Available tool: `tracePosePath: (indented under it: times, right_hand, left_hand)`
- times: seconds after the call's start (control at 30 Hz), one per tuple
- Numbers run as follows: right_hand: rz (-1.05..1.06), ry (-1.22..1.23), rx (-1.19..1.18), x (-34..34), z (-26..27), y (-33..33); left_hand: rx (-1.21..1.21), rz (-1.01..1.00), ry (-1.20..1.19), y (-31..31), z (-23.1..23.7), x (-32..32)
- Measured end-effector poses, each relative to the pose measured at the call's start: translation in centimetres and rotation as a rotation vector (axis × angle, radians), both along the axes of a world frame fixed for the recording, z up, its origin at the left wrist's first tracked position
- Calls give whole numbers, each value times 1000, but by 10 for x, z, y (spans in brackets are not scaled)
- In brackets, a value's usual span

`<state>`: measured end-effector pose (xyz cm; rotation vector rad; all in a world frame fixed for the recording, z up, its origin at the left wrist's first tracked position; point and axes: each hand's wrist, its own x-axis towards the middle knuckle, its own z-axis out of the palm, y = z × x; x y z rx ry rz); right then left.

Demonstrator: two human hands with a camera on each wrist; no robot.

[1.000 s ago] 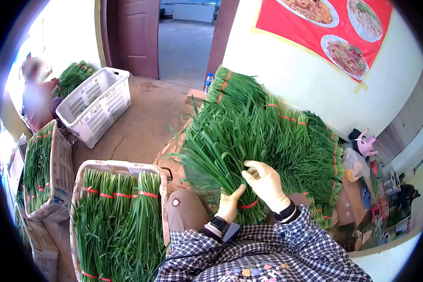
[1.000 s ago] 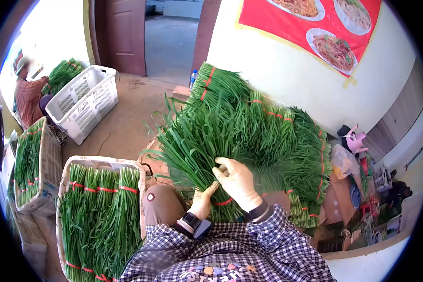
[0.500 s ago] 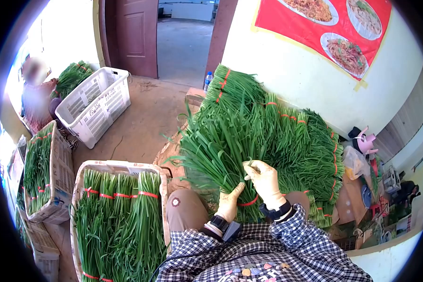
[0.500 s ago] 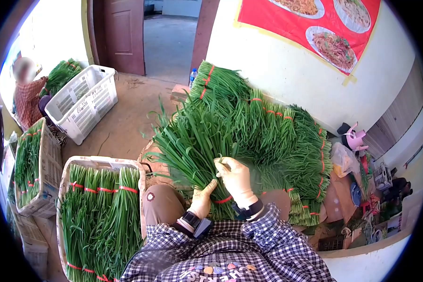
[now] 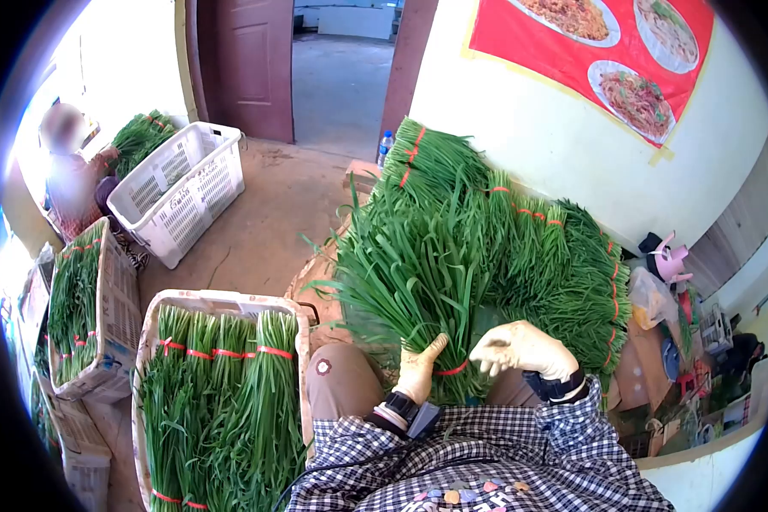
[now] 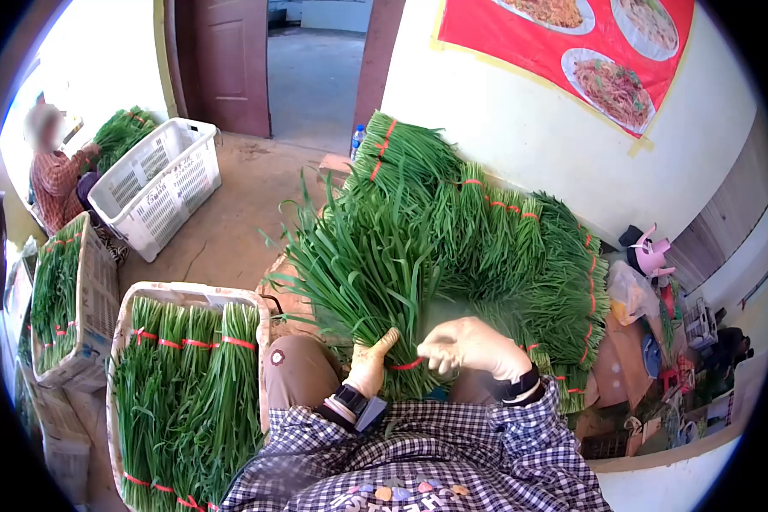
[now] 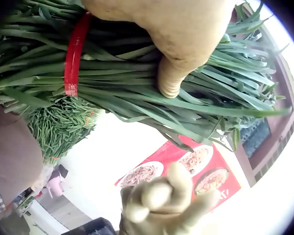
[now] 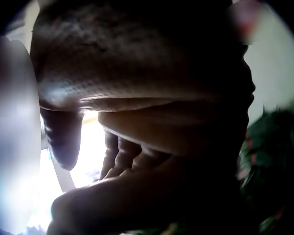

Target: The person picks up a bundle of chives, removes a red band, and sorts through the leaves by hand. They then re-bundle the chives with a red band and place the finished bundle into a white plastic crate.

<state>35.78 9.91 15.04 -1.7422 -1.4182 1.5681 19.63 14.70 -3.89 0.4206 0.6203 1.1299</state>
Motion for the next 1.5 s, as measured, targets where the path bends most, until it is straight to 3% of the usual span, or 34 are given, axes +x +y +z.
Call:
tracePosePath:
  times: [0.03,0.1,0.13,0.2,0.27,0.43,0.63,0.83,0.97,1.27,1.37,1.43,1.5]
  right_hand:
    - [7,-164,36,-6,11,1]
    - [-73,17,239,-26,0,-3]
    - [-42,-22,385,-38,-12,-2]
    - [92,-352,750,-43,-46,5]
    - [116,-591,989,-43,-60,16]
    - [41,-541,902,-36,-62,24]
    - [392,-1021,938,-34,-60,38]
    - [441,-1063,925,-29,-66,44]
    - [381,-980,1003,-26,-70,39]
    - [411,-1155,938,-21,-90,45]
    - [328,-1208,1014,-21,-98,44]
    - [150,-1101,1127,-21,-99,46]
    - [107,-1073,1156,-17,-94,49]
  left_hand:
    - [-4,-54,35,2,1,-3]
    - [-12,-118,68,-1,-2,0]
    - [36,-86,65,-1,-9,3]
    - [135,-39,-29,2,-46,14]
    - [104,-29,49,0,-24,12]
    - [44,-30,-9,-1,-19,11]
    - [28,-27,-1,-3,-18,11]
    - [0,-74,-36,-6,-23,10]
    - [-46,-108,-74,-6,-21,8]
    - [11,-79,31,-9,-17,6]
    - [-1,-62,31,-5,-21,7]
    - [-25,-59,31,-4,-22,8]
    - [-83,-57,39,-4,-22,9]
